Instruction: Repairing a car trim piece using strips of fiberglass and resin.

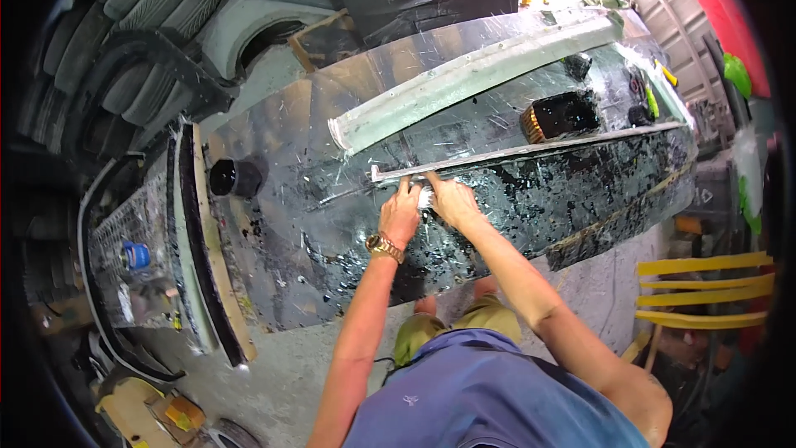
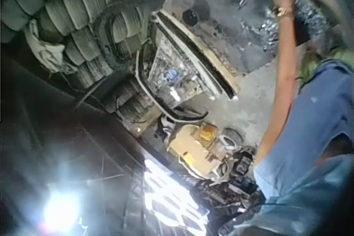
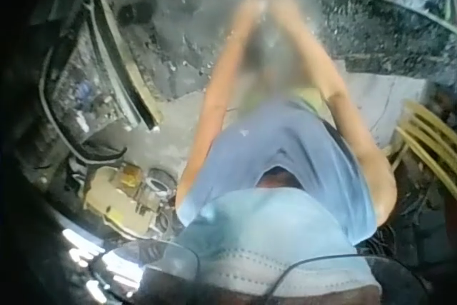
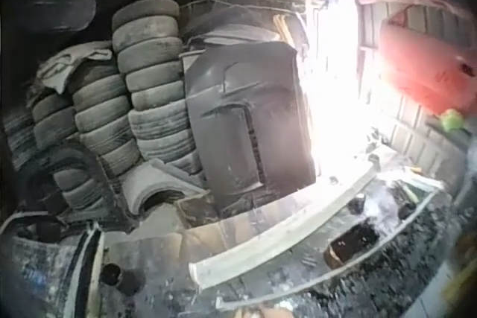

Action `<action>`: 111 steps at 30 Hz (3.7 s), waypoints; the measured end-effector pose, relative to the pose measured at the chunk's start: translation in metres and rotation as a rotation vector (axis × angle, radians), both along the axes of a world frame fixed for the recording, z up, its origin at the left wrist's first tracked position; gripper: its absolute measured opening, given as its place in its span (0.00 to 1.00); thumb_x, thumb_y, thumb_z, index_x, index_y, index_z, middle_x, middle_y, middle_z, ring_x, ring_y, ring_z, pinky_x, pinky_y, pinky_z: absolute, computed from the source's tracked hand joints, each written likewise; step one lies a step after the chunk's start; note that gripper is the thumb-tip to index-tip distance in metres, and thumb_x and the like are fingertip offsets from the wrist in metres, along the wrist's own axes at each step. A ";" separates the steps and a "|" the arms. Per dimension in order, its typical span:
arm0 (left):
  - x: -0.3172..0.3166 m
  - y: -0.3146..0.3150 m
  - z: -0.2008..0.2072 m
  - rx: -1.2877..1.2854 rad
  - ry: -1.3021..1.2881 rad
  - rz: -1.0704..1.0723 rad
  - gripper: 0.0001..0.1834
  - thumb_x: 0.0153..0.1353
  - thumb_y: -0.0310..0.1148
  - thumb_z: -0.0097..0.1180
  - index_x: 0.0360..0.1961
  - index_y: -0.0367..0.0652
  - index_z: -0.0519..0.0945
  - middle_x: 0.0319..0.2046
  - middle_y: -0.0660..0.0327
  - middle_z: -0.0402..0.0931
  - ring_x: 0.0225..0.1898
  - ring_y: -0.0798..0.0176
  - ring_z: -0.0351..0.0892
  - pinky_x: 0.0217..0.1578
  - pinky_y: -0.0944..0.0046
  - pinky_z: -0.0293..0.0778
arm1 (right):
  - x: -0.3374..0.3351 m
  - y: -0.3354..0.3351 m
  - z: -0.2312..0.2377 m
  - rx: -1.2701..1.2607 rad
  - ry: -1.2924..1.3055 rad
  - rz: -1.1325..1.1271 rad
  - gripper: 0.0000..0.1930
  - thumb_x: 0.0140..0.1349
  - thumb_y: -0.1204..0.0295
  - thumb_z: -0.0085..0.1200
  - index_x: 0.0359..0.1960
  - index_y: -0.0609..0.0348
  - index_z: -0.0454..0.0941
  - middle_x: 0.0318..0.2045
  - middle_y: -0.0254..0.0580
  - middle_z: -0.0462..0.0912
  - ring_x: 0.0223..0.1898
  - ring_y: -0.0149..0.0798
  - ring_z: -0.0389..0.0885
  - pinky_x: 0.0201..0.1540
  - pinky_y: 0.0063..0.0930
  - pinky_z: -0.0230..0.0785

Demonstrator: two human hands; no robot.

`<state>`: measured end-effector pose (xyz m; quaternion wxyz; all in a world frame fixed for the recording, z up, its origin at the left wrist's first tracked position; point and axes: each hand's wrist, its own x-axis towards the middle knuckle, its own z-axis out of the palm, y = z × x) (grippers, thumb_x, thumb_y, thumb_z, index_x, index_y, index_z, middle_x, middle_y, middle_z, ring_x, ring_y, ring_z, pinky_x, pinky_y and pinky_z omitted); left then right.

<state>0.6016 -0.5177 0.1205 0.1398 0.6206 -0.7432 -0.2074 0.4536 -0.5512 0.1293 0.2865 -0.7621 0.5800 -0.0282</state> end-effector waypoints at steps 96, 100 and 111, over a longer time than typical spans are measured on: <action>0.015 0.076 0.009 0.207 1.561 0.834 0.17 0.69 0.44 0.46 0.38 0.39 0.75 0.34 0.54 0.81 0.32 0.63 0.82 0.27 0.67 0.78 | -0.059 0.101 0.057 0.266 -0.776 -0.189 0.05 0.63 0.73 0.51 0.32 0.61 0.76 0.19 0.30 0.68 0.23 0.24 0.63 0.25 0.23 0.56; -0.020 0.077 0.028 0.386 1.738 0.766 0.27 0.70 0.52 0.41 0.48 0.35 0.75 0.36 0.55 0.80 0.36 0.63 0.81 0.35 0.65 0.79 | -0.052 0.090 0.052 0.223 -0.790 -0.116 0.05 0.63 0.74 0.51 0.33 0.64 0.75 0.22 0.36 0.72 0.24 0.28 0.67 0.28 0.26 0.61; 0.016 0.080 -0.040 0.095 2.050 0.948 0.08 0.68 0.33 0.49 0.32 0.41 0.72 0.27 0.60 0.76 0.27 0.63 0.77 0.31 0.63 0.77 | -0.023 0.100 0.061 -0.194 -0.569 0.166 0.06 0.62 0.73 0.51 0.31 0.65 0.74 0.26 0.49 0.74 0.29 0.51 0.75 0.32 0.36 0.67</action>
